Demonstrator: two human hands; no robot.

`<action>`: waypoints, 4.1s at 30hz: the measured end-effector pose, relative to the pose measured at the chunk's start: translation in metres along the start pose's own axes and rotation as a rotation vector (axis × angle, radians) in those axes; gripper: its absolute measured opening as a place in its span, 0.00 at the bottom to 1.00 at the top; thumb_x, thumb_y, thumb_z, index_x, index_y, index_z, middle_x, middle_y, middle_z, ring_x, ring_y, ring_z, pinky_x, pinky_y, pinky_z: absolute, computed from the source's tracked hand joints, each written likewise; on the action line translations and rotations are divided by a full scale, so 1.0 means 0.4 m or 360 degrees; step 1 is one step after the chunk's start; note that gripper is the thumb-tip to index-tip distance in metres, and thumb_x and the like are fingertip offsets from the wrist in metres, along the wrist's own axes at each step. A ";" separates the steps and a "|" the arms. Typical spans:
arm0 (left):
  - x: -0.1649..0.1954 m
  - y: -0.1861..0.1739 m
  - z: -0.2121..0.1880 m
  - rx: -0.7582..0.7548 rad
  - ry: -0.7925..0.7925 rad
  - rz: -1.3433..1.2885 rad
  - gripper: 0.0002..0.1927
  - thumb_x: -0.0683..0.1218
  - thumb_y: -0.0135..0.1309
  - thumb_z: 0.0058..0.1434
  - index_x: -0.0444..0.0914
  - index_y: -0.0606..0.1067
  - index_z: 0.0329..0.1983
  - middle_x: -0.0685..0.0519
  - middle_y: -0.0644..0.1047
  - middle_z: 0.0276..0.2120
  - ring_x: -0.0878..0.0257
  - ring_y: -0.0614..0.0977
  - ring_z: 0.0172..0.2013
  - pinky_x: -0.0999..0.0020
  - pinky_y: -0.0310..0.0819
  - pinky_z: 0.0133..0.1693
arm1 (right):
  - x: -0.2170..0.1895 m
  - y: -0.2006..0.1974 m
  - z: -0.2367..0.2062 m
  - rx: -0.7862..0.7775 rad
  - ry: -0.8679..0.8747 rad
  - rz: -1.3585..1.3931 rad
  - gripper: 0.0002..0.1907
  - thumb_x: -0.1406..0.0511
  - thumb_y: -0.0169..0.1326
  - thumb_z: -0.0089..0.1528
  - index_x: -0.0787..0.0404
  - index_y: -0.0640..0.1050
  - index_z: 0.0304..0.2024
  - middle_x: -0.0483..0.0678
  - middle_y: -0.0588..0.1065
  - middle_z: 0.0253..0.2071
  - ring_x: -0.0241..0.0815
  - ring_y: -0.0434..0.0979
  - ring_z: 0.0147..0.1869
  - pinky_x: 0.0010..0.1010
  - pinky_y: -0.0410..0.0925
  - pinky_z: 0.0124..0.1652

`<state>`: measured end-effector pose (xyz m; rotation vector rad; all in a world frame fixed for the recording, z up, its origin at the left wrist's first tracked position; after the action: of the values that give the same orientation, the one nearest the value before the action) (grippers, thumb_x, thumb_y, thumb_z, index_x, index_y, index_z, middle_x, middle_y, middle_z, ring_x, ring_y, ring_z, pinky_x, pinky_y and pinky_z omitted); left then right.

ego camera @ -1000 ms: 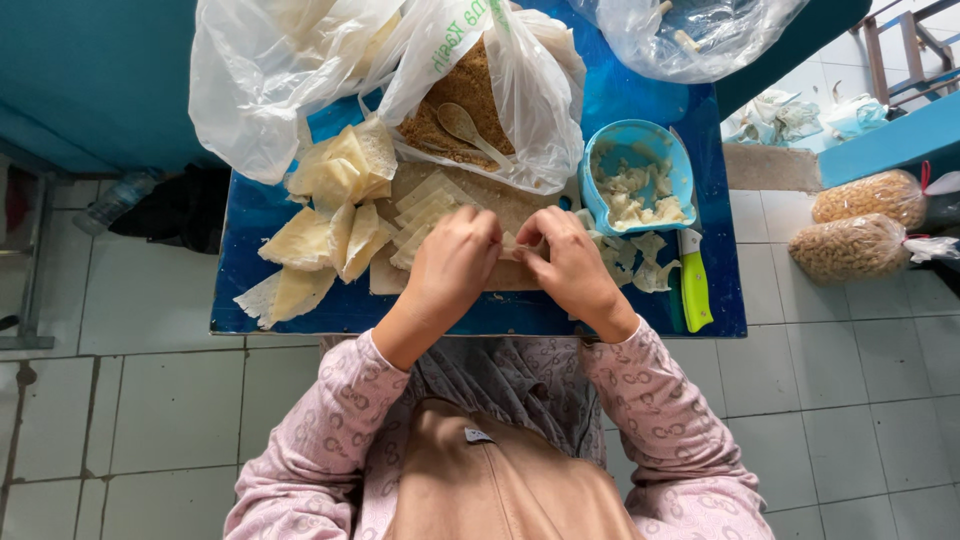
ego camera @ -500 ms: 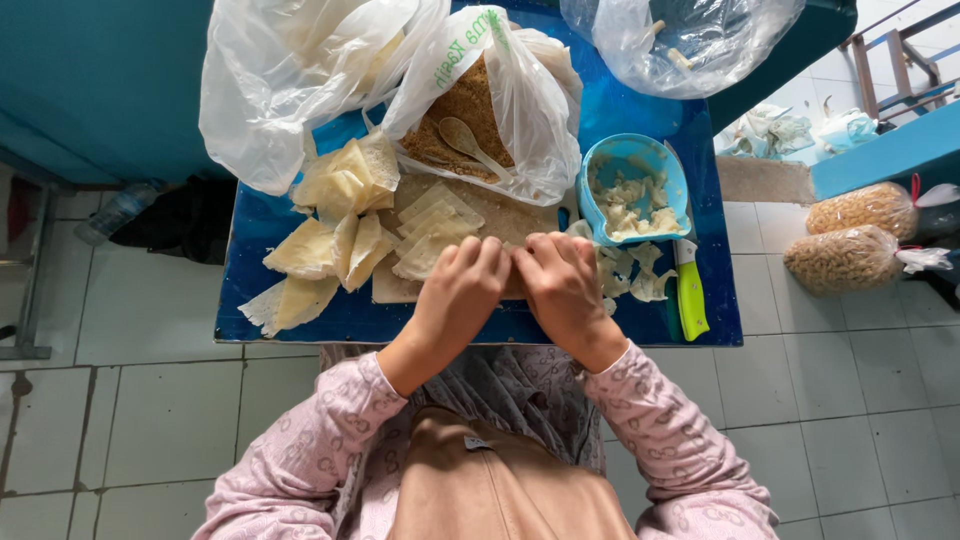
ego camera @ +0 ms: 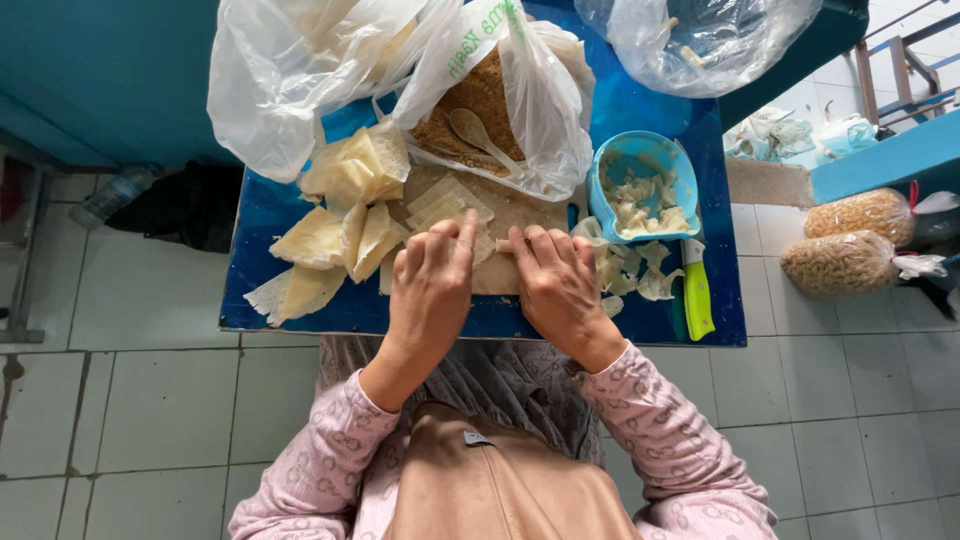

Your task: The person folds thin translucent wafer sheets around a spoonful of brown filling on a board, pressing the edges closed and stacking the finished folded pieces on the table. They occasionally reach into a plastic bag of filling with a spoon and discard scraps to the side.

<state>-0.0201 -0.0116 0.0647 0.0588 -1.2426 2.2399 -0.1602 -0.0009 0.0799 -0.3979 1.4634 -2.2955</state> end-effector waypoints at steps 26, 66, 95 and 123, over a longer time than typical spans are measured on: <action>-0.095 -0.033 0.070 0.0039 -0.0127 -0.0115 0.23 0.42 0.56 0.65 0.37 0.74 0.64 0.48 0.73 0.55 0.51 0.72 0.54 0.56 0.66 0.55 | 0.059 -0.010 0.049 0.0162 0.0033 0.0214 0.08 0.68 0.61 0.60 0.61 0.82 0.43 0.47 0.78 0.43 0.47 0.76 0.52 0.42 0.62 0.53; -0.079 -0.053 0.027 0.0129 -0.0232 -0.0050 0.08 0.41 0.60 0.62 0.38 0.78 0.45 0.50 0.75 0.40 0.53 0.75 0.41 0.59 0.72 0.45 | 0.116 -0.052 0.112 0.0068 0.0156 0.0590 0.07 0.69 0.53 0.68 0.68 0.78 0.43 0.58 0.77 0.40 0.57 0.80 0.42 0.42 0.72 0.39; 0.001 0.013 0.016 -0.0156 -0.0360 -0.1025 0.17 0.37 0.57 0.58 0.34 0.69 0.50 0.41 0.74 0.41 0.43 0.80 0.41 0.55 0.76 0.41 | 0.250 0.163 0.331 0.0357 0.1162 0.1937 0.08 0.72 0.50 0.67 0.69 0.80 0.42 0.52 0.82 0.30 0.38 0.83 0.28 0.25 0.75 0.28; 0.003 0.064 -0.023 -0.0062 -0.0597 -0.1474 0.23 0.36 0.56 0.65 0.37 0.66 0.62 0.48 0.79 0.36 0.58 0.83 0.34 0.66 0.79 0.38 | -0.024 -0.185 -0.081 0.0369 -0.0295 0.0324 0.17 0.79 0.57 0.61 0.72 0.75 0.52 0.61 0.79 0.44 0.57 0.83 0.47 0.43 0.76 0.46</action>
<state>-0.0318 -0.0142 0.0404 0.8820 -1.1060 1.4167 -0.1782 0.0576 0.1334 -0.3643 1.0827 -2.1691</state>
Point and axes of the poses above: each hand's wrist, its own z-axis towards the middle knuckle, its own y-axis out of the palm, x = y × z, the point moved 7 cm from there along z, towards the middle knuckle
